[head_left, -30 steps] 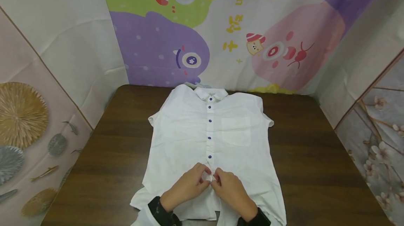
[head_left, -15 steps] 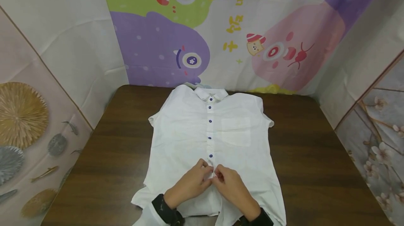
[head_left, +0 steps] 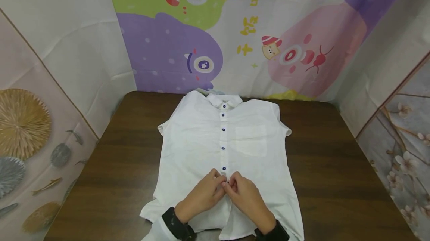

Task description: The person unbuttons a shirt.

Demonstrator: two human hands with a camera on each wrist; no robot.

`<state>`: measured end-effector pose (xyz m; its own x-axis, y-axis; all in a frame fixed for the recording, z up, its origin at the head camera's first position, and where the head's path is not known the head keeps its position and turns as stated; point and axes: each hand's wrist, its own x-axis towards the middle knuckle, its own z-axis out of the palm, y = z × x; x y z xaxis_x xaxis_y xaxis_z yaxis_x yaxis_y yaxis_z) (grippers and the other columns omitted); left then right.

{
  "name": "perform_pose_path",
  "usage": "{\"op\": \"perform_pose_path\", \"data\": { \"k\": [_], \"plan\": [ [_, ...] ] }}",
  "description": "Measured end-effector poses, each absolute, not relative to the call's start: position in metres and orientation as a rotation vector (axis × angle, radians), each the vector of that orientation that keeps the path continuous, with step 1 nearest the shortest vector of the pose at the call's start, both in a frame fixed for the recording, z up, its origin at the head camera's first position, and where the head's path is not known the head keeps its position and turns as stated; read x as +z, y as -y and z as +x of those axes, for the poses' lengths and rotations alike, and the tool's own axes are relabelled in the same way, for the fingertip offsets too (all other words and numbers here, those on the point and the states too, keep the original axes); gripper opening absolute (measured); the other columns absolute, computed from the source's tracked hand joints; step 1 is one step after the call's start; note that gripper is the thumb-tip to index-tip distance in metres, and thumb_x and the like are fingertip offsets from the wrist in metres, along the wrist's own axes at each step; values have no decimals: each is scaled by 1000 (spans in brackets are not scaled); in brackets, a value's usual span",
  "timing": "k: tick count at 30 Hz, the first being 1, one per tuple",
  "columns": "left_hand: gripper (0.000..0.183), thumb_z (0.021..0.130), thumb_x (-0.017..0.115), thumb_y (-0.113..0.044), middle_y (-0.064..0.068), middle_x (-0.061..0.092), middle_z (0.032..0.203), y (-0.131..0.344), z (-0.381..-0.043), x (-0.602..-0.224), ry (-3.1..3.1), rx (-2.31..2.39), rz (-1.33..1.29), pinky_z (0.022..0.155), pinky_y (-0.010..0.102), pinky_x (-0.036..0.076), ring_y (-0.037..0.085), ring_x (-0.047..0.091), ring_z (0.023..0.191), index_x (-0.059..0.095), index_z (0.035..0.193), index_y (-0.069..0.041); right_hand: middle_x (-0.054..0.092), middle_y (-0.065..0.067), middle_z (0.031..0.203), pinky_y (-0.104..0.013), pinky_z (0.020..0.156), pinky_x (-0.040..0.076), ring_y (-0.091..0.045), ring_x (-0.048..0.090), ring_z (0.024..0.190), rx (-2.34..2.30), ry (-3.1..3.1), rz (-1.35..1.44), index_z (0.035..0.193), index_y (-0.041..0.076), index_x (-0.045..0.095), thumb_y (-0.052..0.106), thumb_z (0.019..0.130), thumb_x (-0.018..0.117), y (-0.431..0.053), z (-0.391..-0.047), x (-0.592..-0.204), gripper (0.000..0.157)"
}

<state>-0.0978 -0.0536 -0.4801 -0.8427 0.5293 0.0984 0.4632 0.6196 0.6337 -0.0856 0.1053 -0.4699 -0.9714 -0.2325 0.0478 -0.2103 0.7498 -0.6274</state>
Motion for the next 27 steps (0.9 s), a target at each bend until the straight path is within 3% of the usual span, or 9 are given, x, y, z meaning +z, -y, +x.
{"op": "perform_pose_path", "data": {
  "k": [15, 27],
  "plan": [
    [19, 94, 53, -25, 1, 49, 81, 52, -98, -474, -2830, 917, 945, 58, 17, 37, 5, 40, 65, 64, 89, -10, 35, 8, 58, -20, 47, 29, -5, 33, 51, -950, -2946, -489, 74, 12, 46, 22, 95, 51, -105, -84, -470, 23],
    [15, 91, 57, -24, -1, 46, 77, 55, -101, -476, -2814, 944, 913, 55, 15, 36, 3, 38, 60, 63, 86, -11, 39, 10, 54, -17, 48, 29, -1, 34, 50, -1040, -3004, -563, 71, 14, 53, 19, 89, 59, -108, -86, -472, 20]
  ]
}}
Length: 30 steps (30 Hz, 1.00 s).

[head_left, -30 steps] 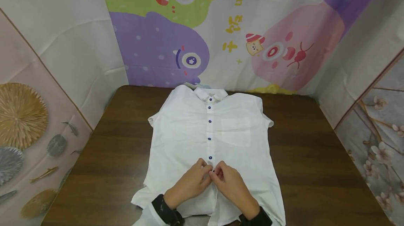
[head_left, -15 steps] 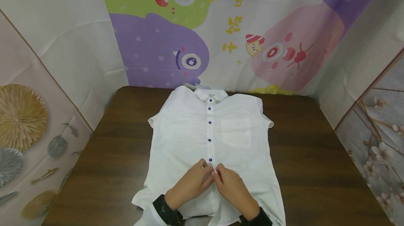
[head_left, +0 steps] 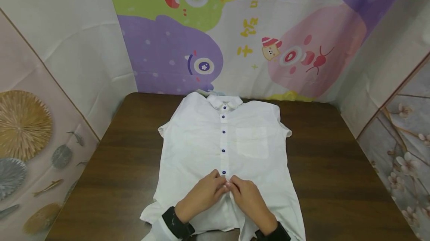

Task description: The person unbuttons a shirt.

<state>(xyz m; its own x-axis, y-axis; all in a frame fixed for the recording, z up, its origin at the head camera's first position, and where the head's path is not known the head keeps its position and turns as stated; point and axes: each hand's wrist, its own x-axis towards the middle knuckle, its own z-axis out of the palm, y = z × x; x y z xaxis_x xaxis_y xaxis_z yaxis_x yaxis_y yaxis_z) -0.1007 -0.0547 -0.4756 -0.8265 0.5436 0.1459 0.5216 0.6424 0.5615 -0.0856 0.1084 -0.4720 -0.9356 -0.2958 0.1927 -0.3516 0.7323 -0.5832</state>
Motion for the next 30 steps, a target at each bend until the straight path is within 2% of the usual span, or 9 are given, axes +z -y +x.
{"op": "perform_pose_path", "data": {
  "k": [11, 24, 30],
  "plan": [
    [14, 90, 59, -23, -3, 44, 75, 55, -100, -470, -2781, 988, 880, 52, 14, 33, 2, 35, 57, 61, 81, -12, 33, 13, 55, -14, 47, 27, 3, 29, 48, 1349, 2795, 413, 67, 18, 50, 21, 92, 56, -112, -87, -483, 26],
    [19, 90, 58, -28, -3, 46, 76, 53, -98, -467, -2775, 1126, 837, 55, 16, 36, 2, 39, 60, 63, 82, -11, 47, 5, 63, -18, 55, 34, -2, 43, 59, 1752, 2734, 104, 71, 13, 56, 24, 95, 52, -113, -88, -489, 27],
    [20, 90, 57, -27, -3, 47, 78, 53, -96, -469, -2797, 1165, 858, 57, 16, 37, 2, 40, 61, 61, 79, -11, 60, -2, 75, -18, 62, 39, -2, 49, 67, 1899, 2678, 65, 79, 7, 63, 23, 96, 49, -112, -90, -489, 27]
  ]
}}
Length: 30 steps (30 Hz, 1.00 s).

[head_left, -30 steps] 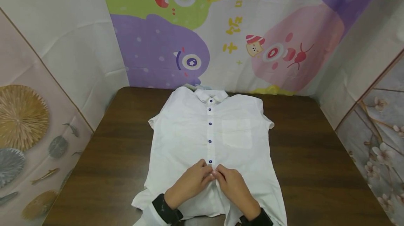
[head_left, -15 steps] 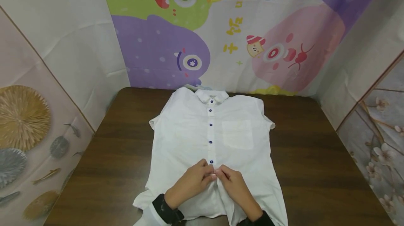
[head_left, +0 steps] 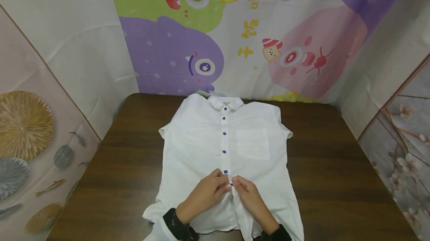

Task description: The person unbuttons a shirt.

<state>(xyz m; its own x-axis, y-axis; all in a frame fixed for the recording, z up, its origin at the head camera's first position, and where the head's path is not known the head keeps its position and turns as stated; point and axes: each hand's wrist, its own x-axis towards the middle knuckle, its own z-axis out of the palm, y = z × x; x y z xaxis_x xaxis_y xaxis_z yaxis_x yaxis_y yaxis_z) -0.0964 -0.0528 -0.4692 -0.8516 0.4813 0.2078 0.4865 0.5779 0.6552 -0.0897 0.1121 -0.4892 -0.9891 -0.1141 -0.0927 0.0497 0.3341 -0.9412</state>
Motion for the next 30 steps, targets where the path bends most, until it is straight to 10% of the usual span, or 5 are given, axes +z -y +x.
{"op": "perform_pose_path", "data": {
  "k": [18, 30],
  "plan": [
    [17, 94, 54, -23, -4, 48, 80, 48, -96, -468, 2825, -1163, -856, 54, 14, 36, 0, 39, 59, 61, 82, -13, 62, -6, 79, -18, 63, 39, -3, 49, 69, -1669, -2476, -21, 80, 4, 64, 23, 94, 53, -113, -92, -491, 26],
    [15, 91, 57, -24, -3, 48, 79, 58, -97, -470, 2887, -1096, -836, 52, 15, 36, 1, 39, 57, 63, 85, -12, 32, 7, 53, -18, 48, 28, -1, 29, 48, -1470, -2609, -128, 66, 10, 50, 30, 92, 56, -126, -94, -486, 34]
  ]
}}
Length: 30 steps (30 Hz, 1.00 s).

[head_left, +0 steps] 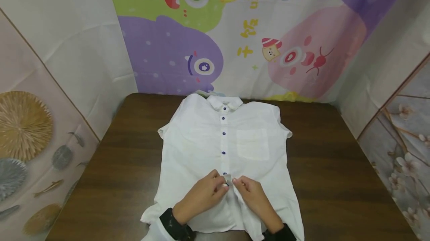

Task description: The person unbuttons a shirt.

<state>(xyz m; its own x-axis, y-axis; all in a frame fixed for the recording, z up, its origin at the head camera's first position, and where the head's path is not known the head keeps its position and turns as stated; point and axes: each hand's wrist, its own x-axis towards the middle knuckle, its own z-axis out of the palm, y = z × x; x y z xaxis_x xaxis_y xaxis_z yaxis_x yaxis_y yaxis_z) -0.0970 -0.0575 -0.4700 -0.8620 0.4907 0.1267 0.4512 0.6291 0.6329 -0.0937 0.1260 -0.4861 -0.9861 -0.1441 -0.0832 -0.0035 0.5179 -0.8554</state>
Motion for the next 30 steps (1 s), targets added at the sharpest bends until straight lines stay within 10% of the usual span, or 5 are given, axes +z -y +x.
{"op": "perform_pose_path", "data": {
  "k": [30],
  "plan": [
    [10, 83, 65, -27, -2, 52, 76, 90, -95, -476, -2723, 571, 558, 50, 30, 37, 12, 47, 61, 66, 87, -18, 57, 1, 75, -30, 60, 37, -14, 46, 65, -698, -2762, -122, 81, 12, 53, 11, 78, 65, -186, -92, -494, 12]
  ]
}}
